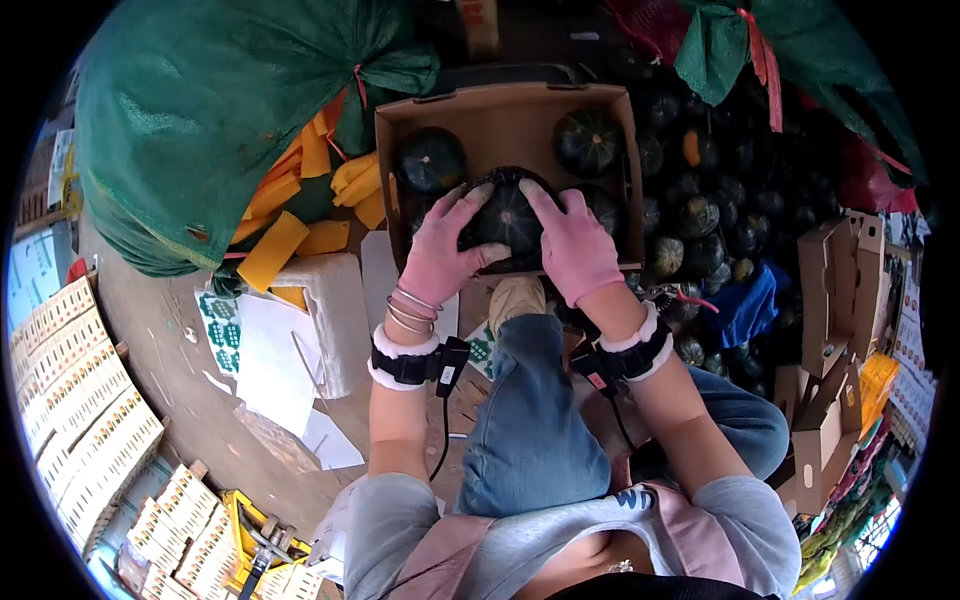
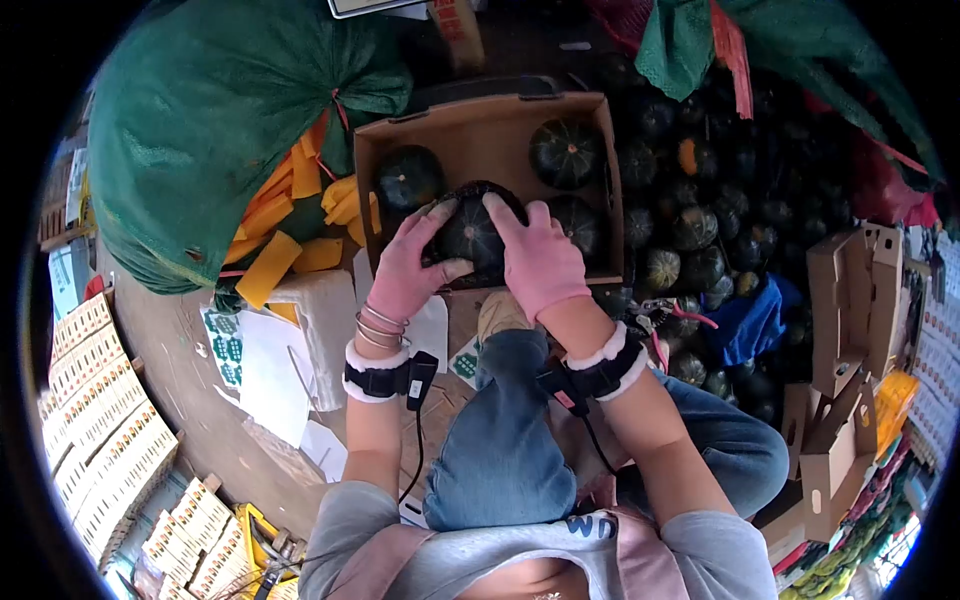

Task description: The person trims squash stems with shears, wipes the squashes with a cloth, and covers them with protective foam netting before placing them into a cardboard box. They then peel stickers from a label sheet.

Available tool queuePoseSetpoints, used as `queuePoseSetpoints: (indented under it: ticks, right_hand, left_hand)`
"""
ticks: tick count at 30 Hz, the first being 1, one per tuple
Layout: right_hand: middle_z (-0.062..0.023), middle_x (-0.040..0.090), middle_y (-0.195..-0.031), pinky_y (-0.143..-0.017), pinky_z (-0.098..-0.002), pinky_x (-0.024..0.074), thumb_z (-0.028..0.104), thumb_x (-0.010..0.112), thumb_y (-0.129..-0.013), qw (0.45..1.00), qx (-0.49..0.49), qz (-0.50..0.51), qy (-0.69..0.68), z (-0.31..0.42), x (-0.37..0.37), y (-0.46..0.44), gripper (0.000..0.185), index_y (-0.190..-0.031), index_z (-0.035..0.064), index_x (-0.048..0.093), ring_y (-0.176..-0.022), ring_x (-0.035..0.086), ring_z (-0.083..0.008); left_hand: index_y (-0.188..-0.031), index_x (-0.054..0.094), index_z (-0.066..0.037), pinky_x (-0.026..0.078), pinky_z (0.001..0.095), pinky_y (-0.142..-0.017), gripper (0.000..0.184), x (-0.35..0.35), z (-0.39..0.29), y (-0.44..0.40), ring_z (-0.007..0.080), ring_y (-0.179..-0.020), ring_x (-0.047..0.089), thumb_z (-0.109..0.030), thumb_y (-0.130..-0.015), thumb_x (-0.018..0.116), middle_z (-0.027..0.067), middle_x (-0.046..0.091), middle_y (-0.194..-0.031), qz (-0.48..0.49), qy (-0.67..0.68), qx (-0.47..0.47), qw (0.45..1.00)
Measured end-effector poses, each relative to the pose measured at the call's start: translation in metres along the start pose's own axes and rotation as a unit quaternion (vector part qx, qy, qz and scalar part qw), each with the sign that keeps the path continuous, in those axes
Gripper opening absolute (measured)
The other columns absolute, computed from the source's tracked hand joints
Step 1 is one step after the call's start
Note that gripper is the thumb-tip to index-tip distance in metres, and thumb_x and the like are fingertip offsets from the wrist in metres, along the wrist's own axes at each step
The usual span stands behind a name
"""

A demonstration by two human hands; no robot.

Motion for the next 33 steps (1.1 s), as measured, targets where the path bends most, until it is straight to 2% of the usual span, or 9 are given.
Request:
queuePoseSetpoints:
  ticks: [3, 10, 15, 21, 24, 26, 28, 30, 33]
  right_hand:
    - [-0.0203, 0.045, -0.115, -0.078, -0.0468, 0.0488, 0.005, 0.049, -0.081, 0.993, 0.056, 0.066, -0.075, -0.008, 0.003, -0.008, 0.053, -0.130, 0.0216, 0.040, -0.099, 0.053, -0.0420]
    - [-0.0256, 0.043, -0.115, -0.088, -0.0459, 0.0444, 0.007, 0.047, -0.079, 0.986, 0.007, 0.058, -0.159, -0.014, 0.005, -0.014, 0.054, -0.130, 0.0193, 0.038, -0.100, 0.050, -0.0468]
    - [-0.0260, 0.043, -0.115, -0.092, -0.0432, 0.0422, 0.004, 0.047, -0.077, 0.976, 0.003, 0.087, -0.200, -0.024, 0.017, -0.021, 0.057, -0.132, 0.0182, 0.036, -0.101, 0.049, -0.0461]
    - [-0.0234, 0.042, -0.122, -0.094, -0.0411, 0.0409, 0.002, 0.045, -0.077, 0.972, -0.084, 0.022, -0.218, -0.020, 0.008, -0.018, 0.056, -0.131, 0.0168, 0.038, -0.103, 0.048, -0.0434]
    - [-0.0213, 0.041, -0.127, -0.090, -0.0392, 0.0462, 0.001, 0.045, -0.077, 0.885, 0.088, 0.147, -0.433, -0.032, 0.023, -0.019, 0.057, -0.132, 0.0147, 0.037, -0.107, 0.047, -0.0403]
    - [-0.0204, 0.040, -0.129, -0.084, -0.0364, 0.0504, 0.001, 0.045, -0.077, 0.880, 0.067, 0.095, -0.460, -0.051, 0.034, -0.039, 0.059, -0.134, 0.0130, 0.034, -0.110, 0.046, -0.0371]
    - [-0.0172, 0.039, -0.130, -0.078, -0.0359, 0.0542, -0.001, 0.045, -0.077, 0.832, 0.109, 0.066, -0.540, -0.058, 0.027, -0.045, 0.060, -0.135, 0.0118, 0.033, -0.111, 0.047, -0.0333]
    - [-0.0117, 0.038, -0.132, -0.071, -0.0377, 0.0573, -0.005, 0.044, -0.078, 0.722, 0.202, 0.056, -0.660, -0.058, 0.026, -0.047, 0.060, -0.135, 0.0111, 0.034, -0.110, 0.047, -0.0286]
    - [-0.0119, 0.030, -0.141, -0.081, -0.0357, 0.0526, -0.006, 0.046, -0.079, 0.843, 0.028, 0.034, -0.536, -0.065, 0.033, -0.065, 0.055, -0.133, 0.0038, 0.036, -0.121, 0.041, -0.0287]
  left_hand:
    - [-0.129, 0.045, -0.009, 0.042, 0.0378, -0.094, 0.082, 0.002, 0.005, -0.003, 0.0348, -0.111, 0.050, -0.028, -0.058, 0.081, 0.0187, 0.050, -0.122, 0.012, 0.006, -0.022, 1.000]
    - [-0.130, 0.040, 0.001, 0.039, 0.0334, -0.097, 0.096, 0.007, 0.015, -0.005, 0.0264, -0.113, 0.050, -0.031, -0.053, 0.085, 0.0160, 0.051, -0.121, 0.048, 0.065, -0.028, 0.996]
    - [-0.132, 0.036, 0.001, 0.038, 0.0331, -0.097, 0.102, 0.010, 0.017, -0.007, 0.0247, -0.112, 0.050, -0.032, -0.050, 0.087, 0.0147, 0.052, -0.120, 0.075, 0.097, -0.028, 0.992]
    - [-0.135, 0.032, -0.001, 0.038, 0.0335, -0.098, 0.107, 0.013, 0.021, -0.007, 0.0242, -0.112, 0.049, -0.029, -0.048, 0.088, 0.0148, 0.051, -0.121, 0.099, 0.065, -0.045, 0.992]
    - [-0.137, 0.028, -0.002, 0.037, 0.0336, -0.099, 0.110, 0.010, 0.010, -0.015, 0.0253, -0.114, 0.049, -0.029, -0.048, 0.087, 0.0157, 0.050, -0.122, 0.155, 0.046, -0.012, 0.987]
    - [-0.139, 0.024, -0.003, 0.035, 0.0344, -0.101, 0.113, 0.003, -0.006, -0.031, 0.0293, -0.117, 0.046, -0.030, -0.049, 0.087, 0.0183, 0.046, -0.126, 0.170, 0.023, 0.039, 0.984]
    - [-0.140, 0.020, -0.004, 0.033, 0.0363, -0.104, 0.116, -0.003, -0.018, -0.055, 0.0360, -0.123, 0.041, -0.031, -0.048, 0.086, 0.0226, 0.041, -0.132, 0.152, -0.019, 0.086, 0.984]
    - [-0.139, 0.021, -0.003, 0.030, 0.0400, -0.105, 0.112, -0.007, -0.003, -0.078, 0.0366, -0.127, 0.036, -0.034, -0.052, 0.085, 0.0225, 0.042, -0.131, 0.149, -0.073, 0.016, 0.986]
    - [-0.142, 0.017, -0.010, 0.023, 0.0500, -0.106, 0.107, 0.013, 0.021, -0.103, 0.0332, -0.131, 0.031, -0.034, -0.059, 0.080, 0.0192, 0.039, -0.136, 0.135, -0.372, -0.059, 0.916]
Point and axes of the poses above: each hand's wrist, its own y-axis away from the middle knuckle, its own x-axis out of the palm, z = x × y, the point moved 9 cm from there along -y, towards the middle knuckle
